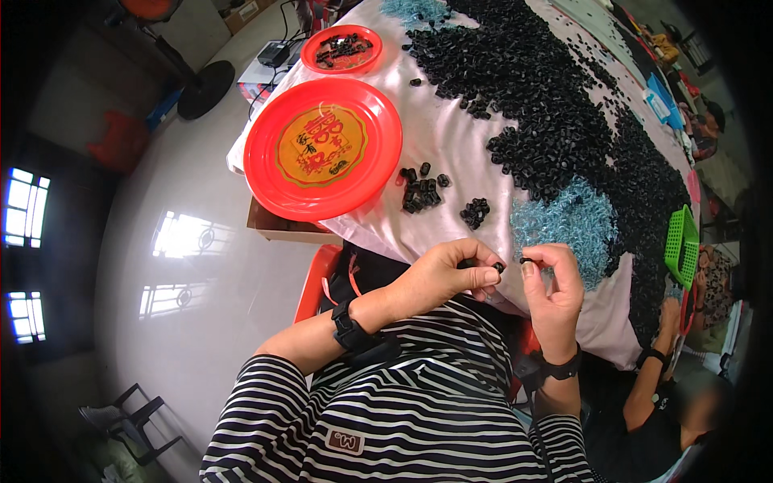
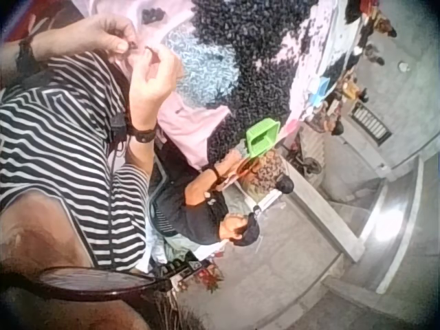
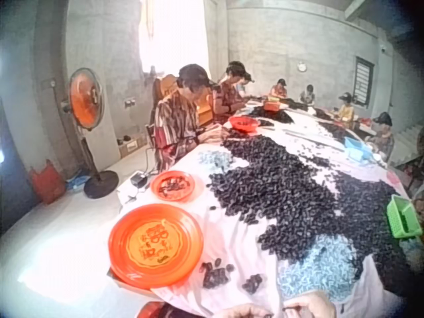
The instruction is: Assembling small black plastic or rubber shoe components by hand at a table.
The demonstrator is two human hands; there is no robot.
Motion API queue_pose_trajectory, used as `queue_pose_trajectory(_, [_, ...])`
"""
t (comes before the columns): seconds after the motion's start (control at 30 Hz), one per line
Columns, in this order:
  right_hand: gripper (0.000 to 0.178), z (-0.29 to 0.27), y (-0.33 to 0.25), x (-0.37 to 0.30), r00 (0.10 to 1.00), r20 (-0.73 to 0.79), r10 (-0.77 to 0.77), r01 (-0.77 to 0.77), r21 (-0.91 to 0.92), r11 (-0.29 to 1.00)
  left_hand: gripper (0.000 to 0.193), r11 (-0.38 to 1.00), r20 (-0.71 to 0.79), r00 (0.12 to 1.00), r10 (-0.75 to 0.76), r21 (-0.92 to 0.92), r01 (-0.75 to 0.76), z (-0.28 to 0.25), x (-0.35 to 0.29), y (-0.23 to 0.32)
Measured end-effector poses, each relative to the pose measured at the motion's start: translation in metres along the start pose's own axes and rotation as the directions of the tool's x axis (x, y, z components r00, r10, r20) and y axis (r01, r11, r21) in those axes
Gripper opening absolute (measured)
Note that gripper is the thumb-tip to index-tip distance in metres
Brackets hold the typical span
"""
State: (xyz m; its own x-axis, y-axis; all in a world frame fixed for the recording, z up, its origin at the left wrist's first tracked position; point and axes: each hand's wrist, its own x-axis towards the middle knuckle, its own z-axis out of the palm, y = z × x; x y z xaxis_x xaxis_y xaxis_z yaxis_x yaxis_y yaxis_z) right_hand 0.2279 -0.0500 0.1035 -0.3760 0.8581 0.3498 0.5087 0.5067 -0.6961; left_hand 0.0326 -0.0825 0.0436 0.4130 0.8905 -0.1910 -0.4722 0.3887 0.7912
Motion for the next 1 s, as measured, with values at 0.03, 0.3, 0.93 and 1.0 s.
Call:
queue_pose_trajectory(0.03, [0.021, -0.002, -0.002, 0.001, 1.000, 0.022, 0.004, -0.004, 0.010, 1.000, 0.028, 1.000, -0.002, 1.000, 0.009, -0.003, -0.009, 0.000, 0.000, 0.000])
queue_pose_trajectory(0.3, [0.019, 0.005, -0.007, 0.000, 0.990, 0.047, -0.130, 0.135, -0.130, 0.982, 0.024, 0.992, -0.054, 0.994, 0.096, 0.090, -0.091, -0.003, 0.002, -0.010])
queue_pose_trajectory(0.93, [0.020, 0.006, -0.005, -0.004, 0.989, 0.136, -0.065, 0.082, -0.118, 0.990, 0.020, 0.986, -0.097, 0.995, 0.027, 0.166, -0.011, -0.001, 0.001, -0.007])
queue_pose_trajectory(1.0, [0.020, 0.006, -0.006, -0.004, 0.987, 0.132, -0.097, 0.116, -0.151, 0.982, 0.019, 0.986, -0.105, 0.994, 0.014, 0.165, 0.003, -0.001, 0.001, -0.007])
